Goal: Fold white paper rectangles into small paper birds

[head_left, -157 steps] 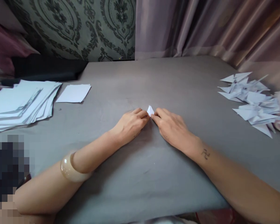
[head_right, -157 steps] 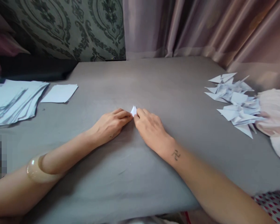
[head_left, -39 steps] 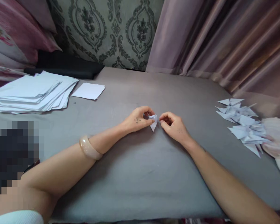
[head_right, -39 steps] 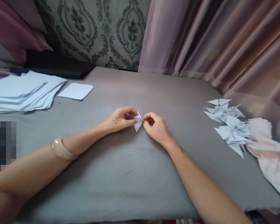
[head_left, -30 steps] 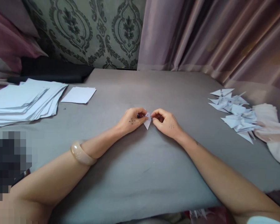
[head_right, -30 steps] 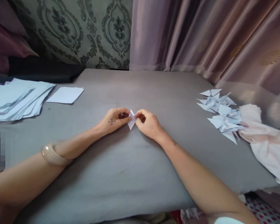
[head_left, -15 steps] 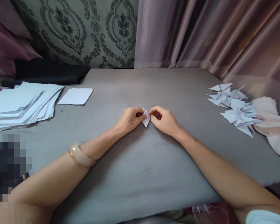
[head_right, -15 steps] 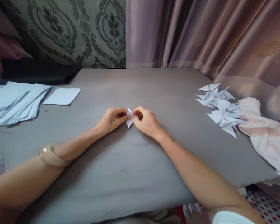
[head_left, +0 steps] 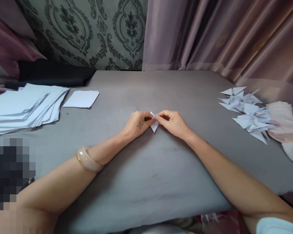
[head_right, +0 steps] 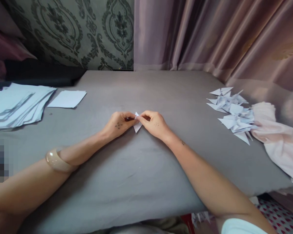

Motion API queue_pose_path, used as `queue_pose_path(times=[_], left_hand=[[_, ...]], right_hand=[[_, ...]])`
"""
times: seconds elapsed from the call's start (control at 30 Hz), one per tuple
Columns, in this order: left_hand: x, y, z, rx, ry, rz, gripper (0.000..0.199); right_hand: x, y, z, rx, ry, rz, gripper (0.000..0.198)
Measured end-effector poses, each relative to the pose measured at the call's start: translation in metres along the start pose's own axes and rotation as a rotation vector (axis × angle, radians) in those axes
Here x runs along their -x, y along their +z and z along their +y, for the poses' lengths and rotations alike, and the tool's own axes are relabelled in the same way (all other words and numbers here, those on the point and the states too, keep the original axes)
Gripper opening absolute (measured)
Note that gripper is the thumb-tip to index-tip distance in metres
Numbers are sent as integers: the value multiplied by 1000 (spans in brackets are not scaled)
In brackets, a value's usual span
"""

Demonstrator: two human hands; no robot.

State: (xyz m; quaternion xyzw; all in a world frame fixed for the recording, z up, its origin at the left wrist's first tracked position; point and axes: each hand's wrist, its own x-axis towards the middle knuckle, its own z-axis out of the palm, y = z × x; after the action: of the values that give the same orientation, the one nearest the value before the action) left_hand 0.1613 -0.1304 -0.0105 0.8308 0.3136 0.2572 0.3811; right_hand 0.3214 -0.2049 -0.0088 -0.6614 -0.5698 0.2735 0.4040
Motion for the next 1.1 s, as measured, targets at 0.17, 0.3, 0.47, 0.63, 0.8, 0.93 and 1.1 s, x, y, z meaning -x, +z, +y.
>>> queue_pose_path(times=[0.17, 0.3, 0.47, 0.63, 0.8, 0.93, 1.1], left_hand=[[1, 0, 0, -10, -6, 2, 17], [1, 0, 0, -28, -1, 17, 18], [1, 1, 1, -47, 23, 28, 18], [1, -1, 2, -74, 47, 4, 18], [1, 0, 1, -83, 52, 9, 17], [2, 0, 1, -75, 52, 7, 18], [1, -1, 0, -83, 41, 0, 18]], right_hand=[[-2, -2, -2, -46, 102, -25, 27], [-3, -1, -12, 20, 190, 15, 24], [-8, 0, -15, 97, 263, 45, 29], [-9, -3, -16, 11, 347, -18, 21], [-7, -3, -13, 12, 290, -23, 22], [-5, -4, -12, 55, 239, -32, 29], [-4, -10, -14, 13, 260, -71, 27]])
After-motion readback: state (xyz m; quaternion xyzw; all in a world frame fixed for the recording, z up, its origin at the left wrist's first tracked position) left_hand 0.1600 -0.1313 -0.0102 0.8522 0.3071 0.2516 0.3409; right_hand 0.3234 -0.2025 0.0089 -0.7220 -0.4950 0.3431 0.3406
